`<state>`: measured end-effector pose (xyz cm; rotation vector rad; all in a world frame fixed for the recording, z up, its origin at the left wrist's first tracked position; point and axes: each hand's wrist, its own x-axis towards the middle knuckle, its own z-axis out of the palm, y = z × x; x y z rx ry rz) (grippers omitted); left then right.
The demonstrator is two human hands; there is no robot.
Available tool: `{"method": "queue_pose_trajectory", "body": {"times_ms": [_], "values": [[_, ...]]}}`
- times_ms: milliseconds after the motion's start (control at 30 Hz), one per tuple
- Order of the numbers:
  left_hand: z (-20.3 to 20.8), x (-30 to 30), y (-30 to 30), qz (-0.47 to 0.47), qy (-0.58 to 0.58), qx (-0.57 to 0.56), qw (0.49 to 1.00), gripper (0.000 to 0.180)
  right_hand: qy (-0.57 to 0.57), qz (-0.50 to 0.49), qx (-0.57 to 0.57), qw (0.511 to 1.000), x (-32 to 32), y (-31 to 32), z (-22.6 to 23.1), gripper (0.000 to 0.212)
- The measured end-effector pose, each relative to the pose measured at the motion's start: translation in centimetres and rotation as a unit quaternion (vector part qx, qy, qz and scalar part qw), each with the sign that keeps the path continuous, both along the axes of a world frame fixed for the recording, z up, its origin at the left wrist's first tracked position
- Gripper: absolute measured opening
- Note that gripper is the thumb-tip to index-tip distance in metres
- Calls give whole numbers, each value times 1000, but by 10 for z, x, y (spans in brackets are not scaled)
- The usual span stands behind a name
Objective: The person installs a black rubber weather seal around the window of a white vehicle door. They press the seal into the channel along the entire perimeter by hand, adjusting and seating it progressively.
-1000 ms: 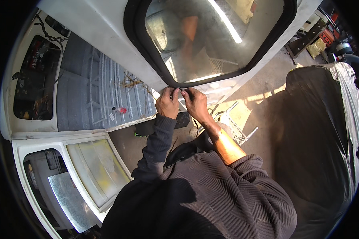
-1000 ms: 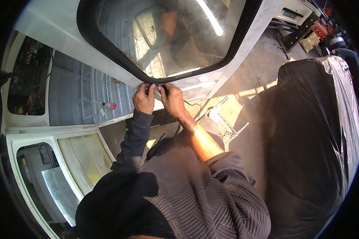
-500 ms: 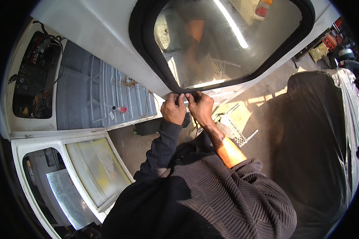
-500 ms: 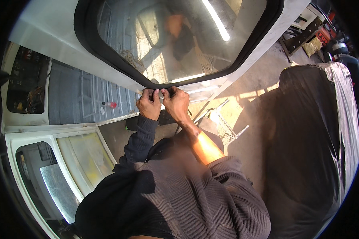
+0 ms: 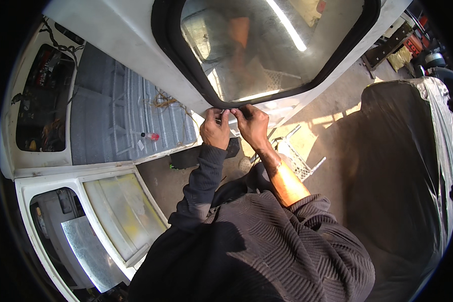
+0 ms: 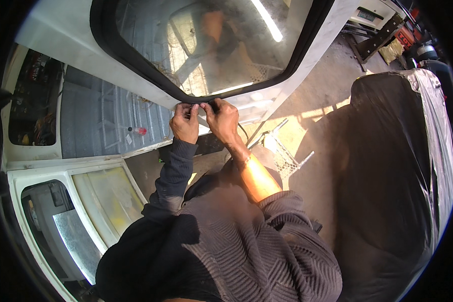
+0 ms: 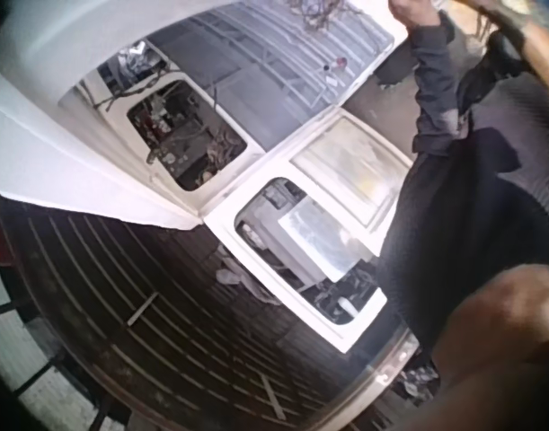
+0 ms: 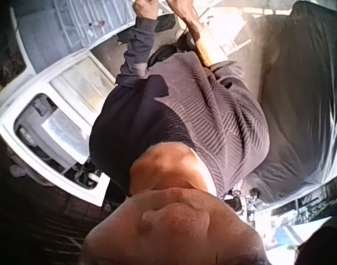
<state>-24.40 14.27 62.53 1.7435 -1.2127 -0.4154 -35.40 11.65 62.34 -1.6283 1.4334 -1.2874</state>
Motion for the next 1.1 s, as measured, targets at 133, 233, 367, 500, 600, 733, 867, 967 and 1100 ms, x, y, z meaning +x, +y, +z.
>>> {"method": "queue_pose_trajectory", "body": {"times_ms": [133,233,367,500,600,733,867,967,1100], "values": [[0,-1,-1,7,-37,-29,999,22,79,-23,-103,991,-2,-2,-2,20],[0,5,-1,-5,-68,-37,997,19,124,-30,-152,980,-2,-4,-9,13],[3,11,-2,-31,-125,-66,989,14,25,-42,-43,998,7,3,-14,16],[1,13,-4,-40,-162,-96,981,11,-105,-72,164,978,22,11,-23,35],[2,14,-4,-44,-188,-100,976,11,-163,-28,232,958,17,8,-11,35],[0,12,-8,-37,-197,-132,971,9,-79,-62,140,985,19,4,-19,29],[-8,12,-9,-27,-220,-122,967,10,-46,-103,89,990,25,5,0,24],[3,13,-9,-62,-158,-111,979,10,-66,-94,52,992,27,4,-8,24],[14,20,-3,-74,-131,-57,987,14,-68,-47,32,996,23,8,-7,27]]}}
